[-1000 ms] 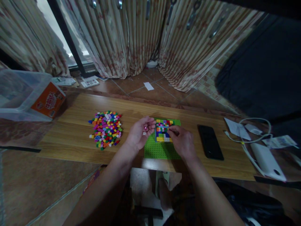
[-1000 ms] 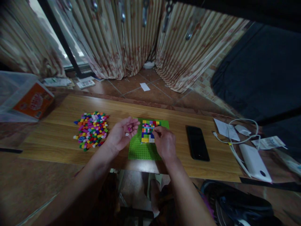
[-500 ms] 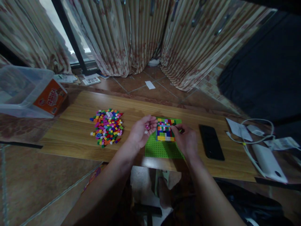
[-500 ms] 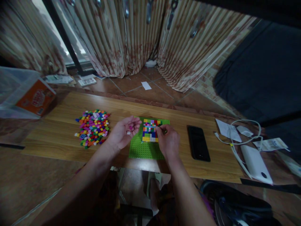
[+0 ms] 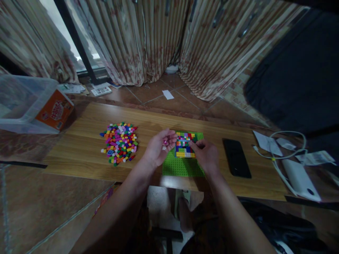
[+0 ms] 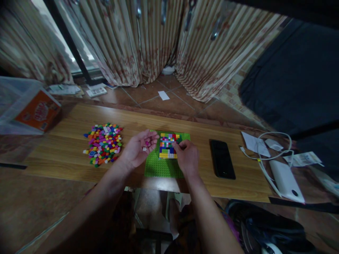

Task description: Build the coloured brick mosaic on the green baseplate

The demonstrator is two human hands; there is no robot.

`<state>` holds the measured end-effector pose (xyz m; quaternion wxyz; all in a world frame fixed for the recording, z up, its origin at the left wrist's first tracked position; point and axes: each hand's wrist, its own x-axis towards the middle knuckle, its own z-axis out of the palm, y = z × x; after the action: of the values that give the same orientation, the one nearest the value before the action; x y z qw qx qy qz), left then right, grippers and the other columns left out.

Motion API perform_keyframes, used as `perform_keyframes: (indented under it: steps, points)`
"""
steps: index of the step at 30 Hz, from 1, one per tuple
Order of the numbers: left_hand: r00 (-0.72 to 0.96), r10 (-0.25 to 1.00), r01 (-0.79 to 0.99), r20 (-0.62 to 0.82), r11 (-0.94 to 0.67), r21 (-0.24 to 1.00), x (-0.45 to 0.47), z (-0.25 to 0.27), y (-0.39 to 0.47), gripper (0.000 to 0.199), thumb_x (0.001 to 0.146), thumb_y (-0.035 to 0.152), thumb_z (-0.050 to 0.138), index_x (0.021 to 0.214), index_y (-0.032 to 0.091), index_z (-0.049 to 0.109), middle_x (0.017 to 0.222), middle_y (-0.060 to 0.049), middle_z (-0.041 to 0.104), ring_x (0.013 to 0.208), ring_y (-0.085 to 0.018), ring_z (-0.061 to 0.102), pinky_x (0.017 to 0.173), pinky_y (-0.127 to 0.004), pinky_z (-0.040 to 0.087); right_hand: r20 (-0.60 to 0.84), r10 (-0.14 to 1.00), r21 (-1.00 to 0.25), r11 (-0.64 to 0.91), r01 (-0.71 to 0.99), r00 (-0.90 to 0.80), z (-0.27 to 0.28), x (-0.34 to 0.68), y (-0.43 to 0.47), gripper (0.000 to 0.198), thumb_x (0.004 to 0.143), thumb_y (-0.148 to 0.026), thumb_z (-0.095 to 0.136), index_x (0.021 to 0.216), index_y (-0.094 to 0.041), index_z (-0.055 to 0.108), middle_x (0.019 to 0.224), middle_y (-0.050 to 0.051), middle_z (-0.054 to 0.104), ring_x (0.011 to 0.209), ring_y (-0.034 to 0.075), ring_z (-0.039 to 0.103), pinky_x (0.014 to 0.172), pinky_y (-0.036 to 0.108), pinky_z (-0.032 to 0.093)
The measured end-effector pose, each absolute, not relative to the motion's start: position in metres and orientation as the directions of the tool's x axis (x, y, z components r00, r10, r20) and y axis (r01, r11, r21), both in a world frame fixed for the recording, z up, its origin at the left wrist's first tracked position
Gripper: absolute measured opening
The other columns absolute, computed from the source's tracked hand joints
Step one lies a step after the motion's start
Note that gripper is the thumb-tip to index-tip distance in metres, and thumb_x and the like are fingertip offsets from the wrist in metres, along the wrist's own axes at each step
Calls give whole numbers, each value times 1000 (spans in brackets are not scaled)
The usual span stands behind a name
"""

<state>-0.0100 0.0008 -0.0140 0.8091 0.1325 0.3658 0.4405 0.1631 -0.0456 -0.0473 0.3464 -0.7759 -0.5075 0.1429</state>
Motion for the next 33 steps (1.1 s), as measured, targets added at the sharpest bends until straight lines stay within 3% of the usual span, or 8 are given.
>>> perform_keyframes:
  steps: [5,9,12,15,19,27,33]
  points:
    - [493,768,-597,-409,640,483,-8,-12,-3,36,93,36,48,80,9,68,86,-13,71,81,-16,66,82,-28,51,124,894,-682,-237,692,429,-44,165,-46,39,78,-54,64,64,-18,63,61,1,62,56,16,53,56,29,35]
    - [572,734,-584,-367,678,446,-5,-11,-6,44,93,45,45,86,9,69,99,-17,70,94,-21,66,91,-32,49,339,862,-693,-42,720,377,-30,156,-52,34,85,-47,61,67,-18,64,66,1,60,61,15,54,61,29,39]
    - [609,715,-579,-343,697,423,-4,-11,-7,48,93,49,43,89,8,69,97,-16,69,85,-18,65,82,-28,50,442,877,-692,203,693,185,-22,144,-57,22,90,-38,58,83,-21,69,82,3,65,79,17,59,74,31,46]
    - [640,703,-585,-311,708,396,-2,-13,-7,52,94,51,40,90,8,68,90,-12,68,70,-12,60,64,-22,47,450,893,-649,321,690,8,-22,135,-57,16,89,-34,61,97,-26,72,98,4,65,95,20,60,85,36,47]
    - [669,685,-579,-289,723,377,0,-14,-8,52,94,51,40,92,8,68,89,-10,66,65,-10,57,56,-19,42,455,890,-587,327,741,-32,-26,132,-56,15,88,-33,62,97,-26,73,100,5,66,98,22,59,87,39,47]
    - [684,666,-559,-297,741,373,3,-10,-12,53,94,53,39,94,9,68,89,-11,67,79,-17,63,76,-27,48,405,910,-555,319,768,-85,-18,132,-61,12,86,-17,57,86,-22,68,92,5,68,91,22,60,84,38,46]
    - [689,668,-552,-281,735,395,4,-10,-13,49,93,52,43,97,10,69,88,-11,68,79,-17,64,77,-27,48,369,924,-579,313,752,-101,-15,132,-65,12,85,-14,55,85,-21,65,90,4,69,88,21,61,82,36,46]
